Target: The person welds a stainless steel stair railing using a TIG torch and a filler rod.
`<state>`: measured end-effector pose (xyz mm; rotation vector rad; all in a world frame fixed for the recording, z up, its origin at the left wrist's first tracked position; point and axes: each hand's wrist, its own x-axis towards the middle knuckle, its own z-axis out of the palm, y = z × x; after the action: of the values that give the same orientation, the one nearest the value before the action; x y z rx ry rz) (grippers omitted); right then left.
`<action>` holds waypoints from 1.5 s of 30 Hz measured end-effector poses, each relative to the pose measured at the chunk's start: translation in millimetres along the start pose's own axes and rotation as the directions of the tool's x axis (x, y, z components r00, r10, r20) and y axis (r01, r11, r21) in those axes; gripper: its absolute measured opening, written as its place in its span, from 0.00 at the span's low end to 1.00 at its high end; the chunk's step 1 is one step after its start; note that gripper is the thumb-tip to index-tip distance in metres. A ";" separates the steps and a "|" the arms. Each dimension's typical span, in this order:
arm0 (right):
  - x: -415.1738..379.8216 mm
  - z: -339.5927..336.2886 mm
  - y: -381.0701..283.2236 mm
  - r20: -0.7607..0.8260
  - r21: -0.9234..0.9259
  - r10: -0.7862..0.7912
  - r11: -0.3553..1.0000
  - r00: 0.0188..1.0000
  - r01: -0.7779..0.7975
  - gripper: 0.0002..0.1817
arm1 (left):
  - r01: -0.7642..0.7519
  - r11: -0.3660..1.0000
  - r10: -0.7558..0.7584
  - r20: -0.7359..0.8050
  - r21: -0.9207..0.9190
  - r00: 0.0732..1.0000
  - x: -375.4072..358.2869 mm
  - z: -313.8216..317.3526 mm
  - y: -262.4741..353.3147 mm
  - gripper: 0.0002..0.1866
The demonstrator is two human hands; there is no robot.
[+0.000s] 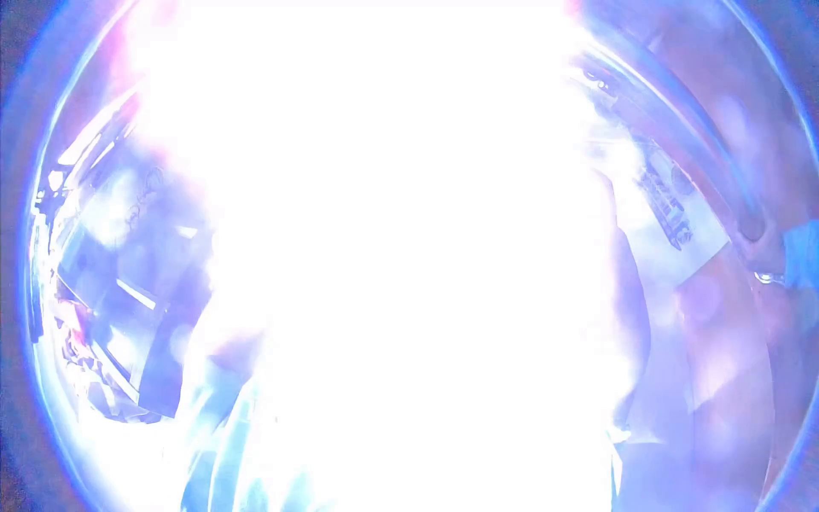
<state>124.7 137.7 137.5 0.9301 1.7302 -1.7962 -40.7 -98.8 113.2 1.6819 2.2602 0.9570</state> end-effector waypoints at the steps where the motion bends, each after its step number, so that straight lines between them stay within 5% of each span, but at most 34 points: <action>1: -0.5 -0.9 -1.4 0.006 -0.010 0.005 1.000 1.000 -0.005 0.28 | 0.000 1.000 0.000 0.001 -0.006 1.000 -0.9 -0.4 -0.2 0.19; 8: 1.4 2.4 10.8 -0.020 -0.046 -0.109 0.993 0.994 0.108 0.30 | -0.021 0.999 0.020 0.008 0.039 1.000 -5.4 2.3 1.7 0.20; 20: -0.1 -4.4 -6.7 0.006 0.001 0.021 1.000 1.000 -0.021 0.28 | 0.091 0.996 -0.091 0.031 -0.022 0.995 4.1 -2.7 6.2 0.15; 24: 6.6 12.8 -8.6 -0.133 0.051 -0.198 0.977 0.971 0.206 0.28 | 0.030 1.000 -0.030 0.016 -0.004 0.999 1.7 -1.4 3.5 0.16; 29: -0.9 -6.7 -5.6 0.045 0.011 -0.020 1.000 0.999 0.019 0.29 | -0.010 1.000 0.010 0.010 0.024 1.000 -1.6 0.7 1.3 0.18; 35: 0.7 -5.6 5.7 0.013 -0.043 -0.140 0.989 0.990 0.140 0.29 | 0.002 1.000 -0.002 0.001 0.016 1.000 -2.0 1.6 1.7 0.19; 45: -2.9 -8.8 -6.3 0.015 -0.084 -0.003 0.996 1.000 0.005 0.30 | 0.070 0.997 -0.069 0.023 -0.042 0.997 0.0 0.7 4.3 0.17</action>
<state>123.3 146.7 144.1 0.8771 1.7845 -1.7149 -36.9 -97.8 115.2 1.5774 2.2526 0.9595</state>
